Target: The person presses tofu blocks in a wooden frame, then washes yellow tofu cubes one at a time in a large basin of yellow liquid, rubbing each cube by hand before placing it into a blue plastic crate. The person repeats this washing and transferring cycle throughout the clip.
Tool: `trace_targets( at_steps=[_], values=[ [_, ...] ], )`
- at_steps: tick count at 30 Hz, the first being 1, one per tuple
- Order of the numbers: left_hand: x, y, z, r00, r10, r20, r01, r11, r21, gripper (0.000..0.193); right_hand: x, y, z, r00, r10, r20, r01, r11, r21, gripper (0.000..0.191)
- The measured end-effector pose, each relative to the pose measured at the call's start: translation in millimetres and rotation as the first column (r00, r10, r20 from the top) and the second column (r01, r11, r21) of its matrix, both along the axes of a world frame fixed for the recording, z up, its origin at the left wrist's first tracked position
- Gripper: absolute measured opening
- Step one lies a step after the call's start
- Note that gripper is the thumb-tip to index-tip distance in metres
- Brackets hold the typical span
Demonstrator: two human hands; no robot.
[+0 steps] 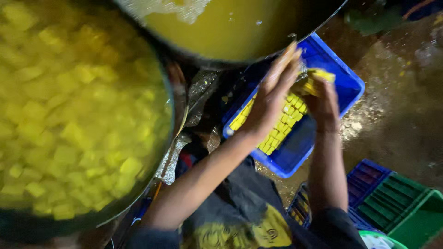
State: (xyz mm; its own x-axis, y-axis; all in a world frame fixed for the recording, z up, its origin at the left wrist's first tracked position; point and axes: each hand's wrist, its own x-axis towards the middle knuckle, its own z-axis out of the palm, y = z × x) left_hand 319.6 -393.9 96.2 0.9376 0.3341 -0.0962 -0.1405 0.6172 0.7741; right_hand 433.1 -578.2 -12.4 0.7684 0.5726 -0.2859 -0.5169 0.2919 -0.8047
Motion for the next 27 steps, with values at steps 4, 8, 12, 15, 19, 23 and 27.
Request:
trace_targets(
  at_steps=[4, 8, 12, 15, 19, 23, 27],
  values=[
    [-56.9, 36.5, -21.8, 0.980, -0.118, -0.160, 0.129, 0.990, 0.062, 0.076, 67.1, -0.3, -160.8, 0.959, -0.182, -0.216, 0.042, 0.847, -0.530, 0.035],
    [-100.7, 57.4, -31.7, 0.950, 0.028, -0.311, -0.011, 0.998, 0.056, 0.082, 90.0, 39.7, -253.7, 0.928, 0.115, 0.356, 0.343, 0.116, -0.932, 0.038],
    [-126.2, 70.3, -20.2, 0.958, 0.136, -0.254, -0.121, 0.990, 0.075, 0.083, 74.4, 75.7, -291.5, 0.800, 0.477, 0.366, 0.545, -0.321, -0.774, 0.048],
    [-161.0, 88.1, 0.4, 0.948, 0.229, -0.222, -0.199, 0.968, 0.151, 0.078, 59.1, 87.6, -286.7, 0.841, 0.473, 0.264, 0.411, -0.239, -0.880, 0.044],
    [-220.1, 125.1, 23.0, 0.907, 0.398, -0.139, -0.337, 0.883, 0.327, 0.074, 55.6, 90.0, -268.6, 0.822, 0.533, 0.200, 0.300, -0.107, -0.948, 0.039],
    [-275.1, 182.3, 32.3, 0.722, 0.641, -0.259, -0.248, 0.589, 0.769, 0.045, 46.3, 93.0, -232.3, 0.827, 0.496, 0.263, 0.307, -0.006, -0.952, 0.034],
    [-295.1, 211.8, -9.9, 0.609, 0.682, -0.406, 0.122, 0.425, 0.897, 0.019, 8.6, 76.6, -150.3, 0.718, 0.172, 0.674, 0.582, 0.381, -0.718, 0.030]
  ],
)
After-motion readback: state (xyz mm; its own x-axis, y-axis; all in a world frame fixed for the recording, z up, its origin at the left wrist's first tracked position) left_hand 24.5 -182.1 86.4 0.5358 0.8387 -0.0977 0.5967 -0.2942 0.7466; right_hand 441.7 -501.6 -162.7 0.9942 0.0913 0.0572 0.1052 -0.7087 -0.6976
